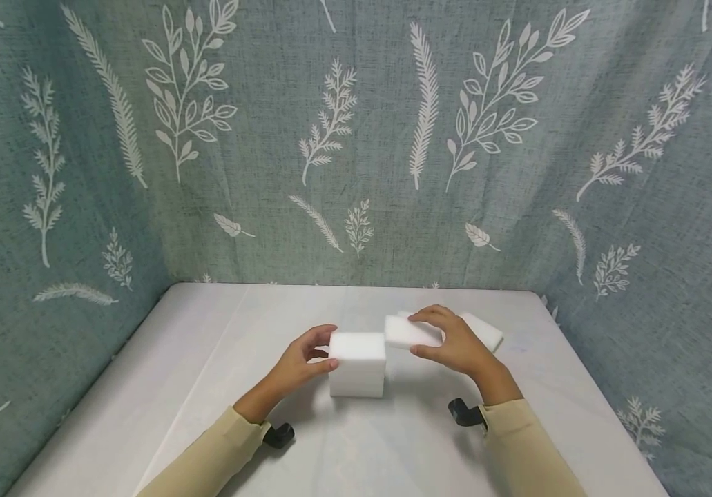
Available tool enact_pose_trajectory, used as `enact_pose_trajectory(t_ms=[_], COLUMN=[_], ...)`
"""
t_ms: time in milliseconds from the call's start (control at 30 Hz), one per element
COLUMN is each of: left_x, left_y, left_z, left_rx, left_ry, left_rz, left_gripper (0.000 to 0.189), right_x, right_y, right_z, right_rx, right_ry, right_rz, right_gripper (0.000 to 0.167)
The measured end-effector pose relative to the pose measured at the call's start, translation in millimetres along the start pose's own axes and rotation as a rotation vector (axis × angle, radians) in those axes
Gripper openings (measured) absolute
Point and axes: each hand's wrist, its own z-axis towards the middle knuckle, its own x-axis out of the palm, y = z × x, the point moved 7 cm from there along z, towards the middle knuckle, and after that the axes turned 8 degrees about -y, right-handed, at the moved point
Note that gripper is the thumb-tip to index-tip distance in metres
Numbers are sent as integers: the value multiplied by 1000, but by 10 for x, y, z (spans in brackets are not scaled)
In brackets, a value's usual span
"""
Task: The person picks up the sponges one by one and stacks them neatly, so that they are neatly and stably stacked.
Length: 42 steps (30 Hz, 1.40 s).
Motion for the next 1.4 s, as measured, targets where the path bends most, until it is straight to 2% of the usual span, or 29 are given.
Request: enact_pose_trajectory(t_ms=[100,200,567,800,1100,1400], left_x=[-16,-22,-7,14,2,-10], left_y=[-110,-138,-111,213,212,197], left_z=[-33,-36,-21,79,86,74], left_rx=[5,11,12,18,66,58], left_ry=[3,-2,16,-17,-7,-6], left_rz=[-1,4,6,21,20,33], left_gripper=[61,61,62,66,59,58], right_x=[57,119,279,359,508,637], right_y=[46,95,217,286,389,478], right_z=[28,54,110,182,245,275], right_rx=[-21,-40,-58,-78,-113,-130], right_ry=[-2,7,36,46,78,57], right_rz=[28,54,33,43,97,93], right_gripper=[52,52,53,53,50,51])
